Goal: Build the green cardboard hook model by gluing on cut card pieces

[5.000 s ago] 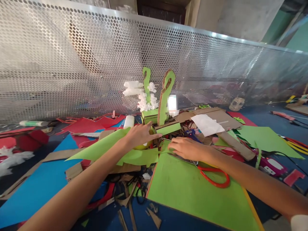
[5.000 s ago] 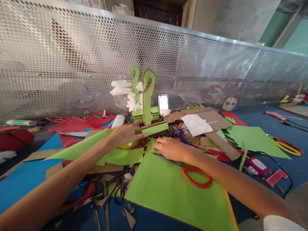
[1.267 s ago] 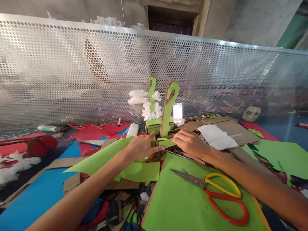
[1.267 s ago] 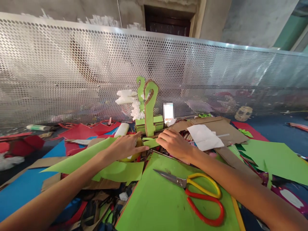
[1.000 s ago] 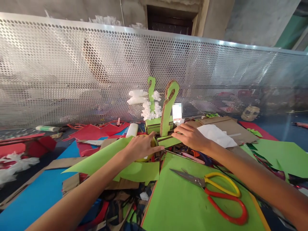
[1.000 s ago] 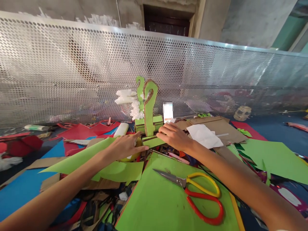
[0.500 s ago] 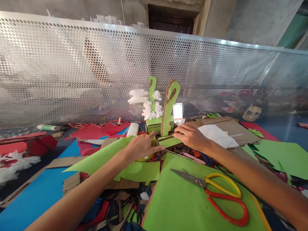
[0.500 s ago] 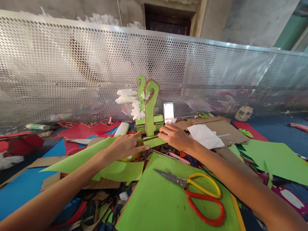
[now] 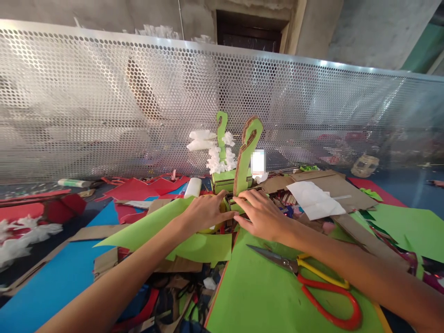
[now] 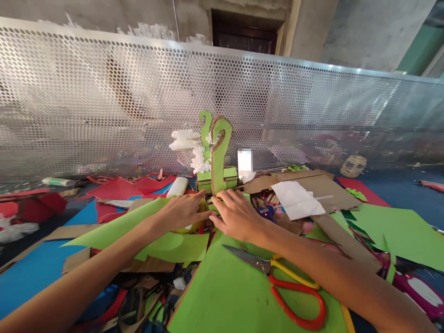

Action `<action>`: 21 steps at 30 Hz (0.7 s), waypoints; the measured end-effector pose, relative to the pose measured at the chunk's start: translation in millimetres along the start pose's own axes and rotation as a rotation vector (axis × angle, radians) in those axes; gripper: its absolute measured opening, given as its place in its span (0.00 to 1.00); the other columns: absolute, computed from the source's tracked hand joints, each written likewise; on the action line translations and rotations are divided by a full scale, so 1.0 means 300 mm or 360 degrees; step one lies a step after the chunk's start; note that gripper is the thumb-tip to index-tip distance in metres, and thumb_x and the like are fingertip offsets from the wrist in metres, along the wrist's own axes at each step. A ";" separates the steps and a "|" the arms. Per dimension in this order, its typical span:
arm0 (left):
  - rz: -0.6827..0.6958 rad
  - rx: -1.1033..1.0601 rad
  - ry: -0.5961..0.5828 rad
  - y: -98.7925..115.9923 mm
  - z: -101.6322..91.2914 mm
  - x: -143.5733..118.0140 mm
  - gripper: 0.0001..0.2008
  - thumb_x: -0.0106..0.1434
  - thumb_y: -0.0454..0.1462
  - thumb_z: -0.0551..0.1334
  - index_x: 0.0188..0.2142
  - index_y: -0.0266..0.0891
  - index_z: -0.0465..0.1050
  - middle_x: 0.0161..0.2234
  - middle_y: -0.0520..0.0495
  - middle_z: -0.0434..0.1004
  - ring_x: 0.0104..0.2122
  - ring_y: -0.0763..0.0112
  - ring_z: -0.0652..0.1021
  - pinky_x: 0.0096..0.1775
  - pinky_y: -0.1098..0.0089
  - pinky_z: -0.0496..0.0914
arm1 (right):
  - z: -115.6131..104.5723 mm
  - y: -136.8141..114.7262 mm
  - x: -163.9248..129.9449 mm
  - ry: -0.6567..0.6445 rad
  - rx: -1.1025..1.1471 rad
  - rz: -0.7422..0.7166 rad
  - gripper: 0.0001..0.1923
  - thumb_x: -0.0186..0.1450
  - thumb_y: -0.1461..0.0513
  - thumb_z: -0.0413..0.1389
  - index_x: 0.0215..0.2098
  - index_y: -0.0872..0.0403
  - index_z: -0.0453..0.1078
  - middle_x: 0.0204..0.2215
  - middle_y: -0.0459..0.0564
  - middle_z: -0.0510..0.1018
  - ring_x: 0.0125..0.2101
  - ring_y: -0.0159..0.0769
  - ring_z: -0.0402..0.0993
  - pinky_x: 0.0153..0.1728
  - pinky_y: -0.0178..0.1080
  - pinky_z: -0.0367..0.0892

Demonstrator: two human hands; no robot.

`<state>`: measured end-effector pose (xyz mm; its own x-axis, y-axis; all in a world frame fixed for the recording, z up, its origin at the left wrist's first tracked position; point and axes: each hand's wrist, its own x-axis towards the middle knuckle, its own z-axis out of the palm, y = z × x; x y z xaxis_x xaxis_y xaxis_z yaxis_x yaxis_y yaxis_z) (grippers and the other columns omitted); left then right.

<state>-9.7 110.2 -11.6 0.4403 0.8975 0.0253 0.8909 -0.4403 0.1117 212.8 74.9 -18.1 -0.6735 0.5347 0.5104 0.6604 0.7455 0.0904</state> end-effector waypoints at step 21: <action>-0.0047 0.0020 -0.0038 0.005 -0.006 0.002 0.52 0.65 0.70 0.48 0.73 0.33 0.57 0.36 0.35 0.85 0.44 0.38 0.84 0.40 0.57 0.72 | -0.069 0.111 -0.017 0.0158 0.0383 0.0153 0.13 0.76 0.61 0.54 0.57 0.52 0.72 0.48 0.56 0.81 0.49 0.44 0.77 0.50 0.50 0.73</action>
<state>-8.3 110.1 -9.7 0.4160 0.9094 -0.0013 0.9049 -0.4138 0.0997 244.9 88.8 0.0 -0.5678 0.5746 0.5894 0.6135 0.7728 -0.1624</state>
